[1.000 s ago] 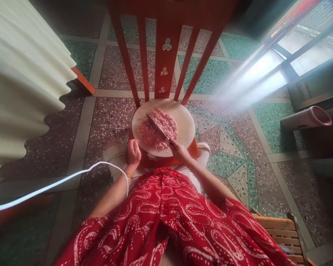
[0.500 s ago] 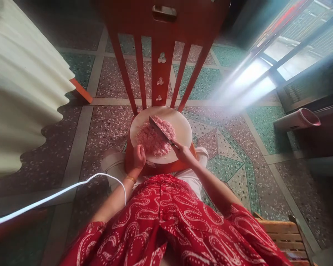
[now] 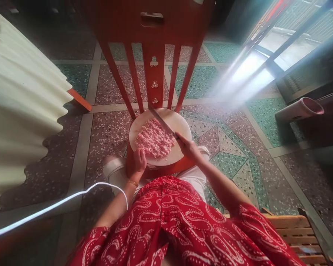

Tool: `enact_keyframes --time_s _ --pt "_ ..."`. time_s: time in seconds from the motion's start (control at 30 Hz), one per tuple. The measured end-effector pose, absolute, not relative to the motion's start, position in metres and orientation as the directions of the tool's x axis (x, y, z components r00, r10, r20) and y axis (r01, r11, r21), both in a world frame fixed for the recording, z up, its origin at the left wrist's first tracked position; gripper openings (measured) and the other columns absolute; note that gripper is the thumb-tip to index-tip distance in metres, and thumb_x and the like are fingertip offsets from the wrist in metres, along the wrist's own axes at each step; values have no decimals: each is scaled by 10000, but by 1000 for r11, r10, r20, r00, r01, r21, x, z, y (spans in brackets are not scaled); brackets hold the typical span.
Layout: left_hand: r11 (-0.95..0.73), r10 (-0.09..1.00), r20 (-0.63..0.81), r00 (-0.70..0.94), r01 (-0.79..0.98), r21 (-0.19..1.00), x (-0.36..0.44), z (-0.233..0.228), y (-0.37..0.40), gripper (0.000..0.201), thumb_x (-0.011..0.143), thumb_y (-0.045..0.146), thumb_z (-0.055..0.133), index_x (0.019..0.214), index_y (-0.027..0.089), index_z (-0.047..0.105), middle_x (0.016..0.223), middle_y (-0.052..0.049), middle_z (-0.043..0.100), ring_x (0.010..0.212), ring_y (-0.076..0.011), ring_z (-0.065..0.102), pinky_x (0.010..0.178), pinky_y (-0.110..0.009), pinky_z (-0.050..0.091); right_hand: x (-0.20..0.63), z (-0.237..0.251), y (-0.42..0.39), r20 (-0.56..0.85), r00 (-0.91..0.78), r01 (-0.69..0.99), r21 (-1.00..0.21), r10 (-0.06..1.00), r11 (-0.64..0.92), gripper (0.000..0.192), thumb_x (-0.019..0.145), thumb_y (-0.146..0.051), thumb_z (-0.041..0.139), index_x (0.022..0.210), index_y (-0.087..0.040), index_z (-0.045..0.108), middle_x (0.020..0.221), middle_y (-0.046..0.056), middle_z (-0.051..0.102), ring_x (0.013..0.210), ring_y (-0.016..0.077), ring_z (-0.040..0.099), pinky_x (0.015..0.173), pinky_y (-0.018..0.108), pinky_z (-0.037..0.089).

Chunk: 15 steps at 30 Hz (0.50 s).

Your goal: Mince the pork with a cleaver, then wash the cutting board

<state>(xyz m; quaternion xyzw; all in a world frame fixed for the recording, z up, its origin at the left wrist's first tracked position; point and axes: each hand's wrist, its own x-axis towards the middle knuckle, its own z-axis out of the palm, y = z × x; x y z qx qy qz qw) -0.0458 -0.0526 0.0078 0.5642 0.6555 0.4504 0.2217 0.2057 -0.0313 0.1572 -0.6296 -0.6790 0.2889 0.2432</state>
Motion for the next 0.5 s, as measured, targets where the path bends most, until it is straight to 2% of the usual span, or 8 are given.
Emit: enact_keyframes --time_s 0.07,0.13,0.2,0.27,0.33,0.4,0.5 --pt "-51 937 230 -263 550 834 -46 7 -52 288 937 415 316 874 212 511 883 -104 602 847 -215 578 829 -367 474 206 172 -29 129 -78 664 -733 989 148 454 939 -338 418 1379 -249 485 1221 43 654 1065 191 646 904 307 512" --pt "-54 933 240 -268 555 830 -46 5 -51 290 936 410 309 872 210 509 882 -108 603 844 -216 576 822 -368 476 203 171 -30 196 -62 630 -752 979 191 472 943 -332 392 1387 -194 476 1260 67 629 1095 187 629 935 306 497" --pt "-53 934 240 -266 560 827 -47 4 -51 286 937 403 313 877 209 513 875 -104 604 836 -213 578 807 -360 477 199 156 -33 113 -72 641 -756 991 133 459 933 -317 406 1355 -171 514 1208 79 659 1062 190 646 916 299 505" --pt "-60 935 244 -256 566 822 -47 4 -51 286 940 396 312 881 207 518 870 -102 604 829 -210 581 799 -355 476 198 140 -36 -48 -94 684 -729 994 30 421 918 -310 447 1306 -198 567 1124 67 700 992 197 675 868 291 522" --pt "-64 932 256 -258 578 813 -48 4 -51 283 937 398 324 888 204 523 880 -106 607 845 -212 586 810 -356 474 202 138 -36 -140 -93 715 -699 986 -32 395 914 -316 464 1276 -227 595 1069 52 721 939 201 691 831 285 528" --pt "-63 929 263 -260 588 806 -48 4 -50 283 933 405 334 901 201 528 905 -112 613 877 -218 590 828 -358 473 208 150 -31 -94 -73 715 -699 993 -13 399 925 -335 449 1291 -247 582 1071 40 721 926 197 694 828 274 522" --pt "-56 927 261 -271 588 807 -48 4 -50 298 936 411 322 904 198 527 916 -110 620 880 -211 594 823 -348 478 214 168 -21 84 -28 698 -711 996 80 444 941 -367 418 1365 -268 504 1174 35 681 1016 197 667 861 264 504"
